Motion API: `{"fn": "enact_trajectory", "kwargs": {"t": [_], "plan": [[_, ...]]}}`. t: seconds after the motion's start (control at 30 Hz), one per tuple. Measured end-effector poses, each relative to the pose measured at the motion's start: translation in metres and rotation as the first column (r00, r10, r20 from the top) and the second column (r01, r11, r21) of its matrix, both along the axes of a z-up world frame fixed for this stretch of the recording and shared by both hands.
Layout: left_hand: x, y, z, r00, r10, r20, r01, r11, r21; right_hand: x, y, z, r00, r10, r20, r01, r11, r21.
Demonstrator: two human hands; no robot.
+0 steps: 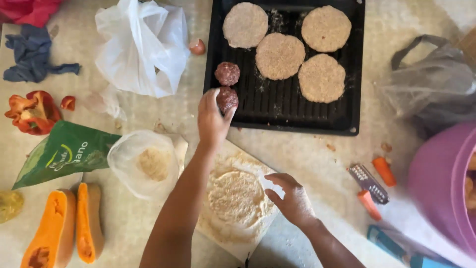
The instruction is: Forming burger patties from ground meat by flouring and pressing them on a board, then placing them on a grill pan.
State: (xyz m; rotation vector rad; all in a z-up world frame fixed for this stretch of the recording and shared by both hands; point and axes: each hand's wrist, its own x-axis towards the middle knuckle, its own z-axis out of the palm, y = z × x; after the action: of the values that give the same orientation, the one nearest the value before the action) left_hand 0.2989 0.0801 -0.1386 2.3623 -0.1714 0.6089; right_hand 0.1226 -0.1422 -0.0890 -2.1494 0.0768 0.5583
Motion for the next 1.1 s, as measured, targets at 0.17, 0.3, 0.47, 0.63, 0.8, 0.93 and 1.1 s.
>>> {"fn": "enact_trajectory", "kwargs": {"t": [0.17, 0.3, 0.47, 0.63, 0.8, 0.93, 1.1], "plan": [[0.032, -0.021, -0.012, 0.981, 0.14, -0.137, -0.105, 0.967, 0.232, -0.047, -0.028, 0.001, 0.996, -0.08, 0.032, 0.081, 0.995, -0.052], [0.039, -0.03, -0.024, 0.938, 0.258, -0.231, -0.171, 0.926, 0.337, -0.073, -0.054, -0.004, 0.979, -0.201, 0.046, 0.203, 0.978, -0.042], [0.042, -0.03, -0.012, 0.9, 0.249, -0.358, -0.144, 0.944, 0.296, -0.092, -0.056, 0.0, 0.962, -0.256, 0.092, 0.256, 0.967, 0.012], [0.038, -0.016, -0.003, 0.939, 0.189, -0.287, -0.122, 0.964, 0.237, -0.098, -0.046, 0.003, 0.967, -0.25, 0.056, 0.244, 0.965, 0.097], [-0.021, -0.011, 0.074, 0.961, -0.047, -0.271, 0.06, 0.998, 0.036, -0.1, -0.04, 0.004, 0.98, -0.119, 0.158, 0.096, 0.985, 0.142], [-0.134, -0.012, 0.075, 0.989, -0.125, -0.075, 0.132, 0.986, 0.104, -0.103, -0.029, -0.01, 0.945, -0.146, 0.294, 0.152, 0.988, 0.004], [-0.226, 0.0, 0.004, 0.877, -0.127, -0.464, 0.256, 0.94, 0.225, -0.106, -0.02, -0.047, 0.853, 0.093, 0.513, 0.151, 0.898, -0.413]]}}
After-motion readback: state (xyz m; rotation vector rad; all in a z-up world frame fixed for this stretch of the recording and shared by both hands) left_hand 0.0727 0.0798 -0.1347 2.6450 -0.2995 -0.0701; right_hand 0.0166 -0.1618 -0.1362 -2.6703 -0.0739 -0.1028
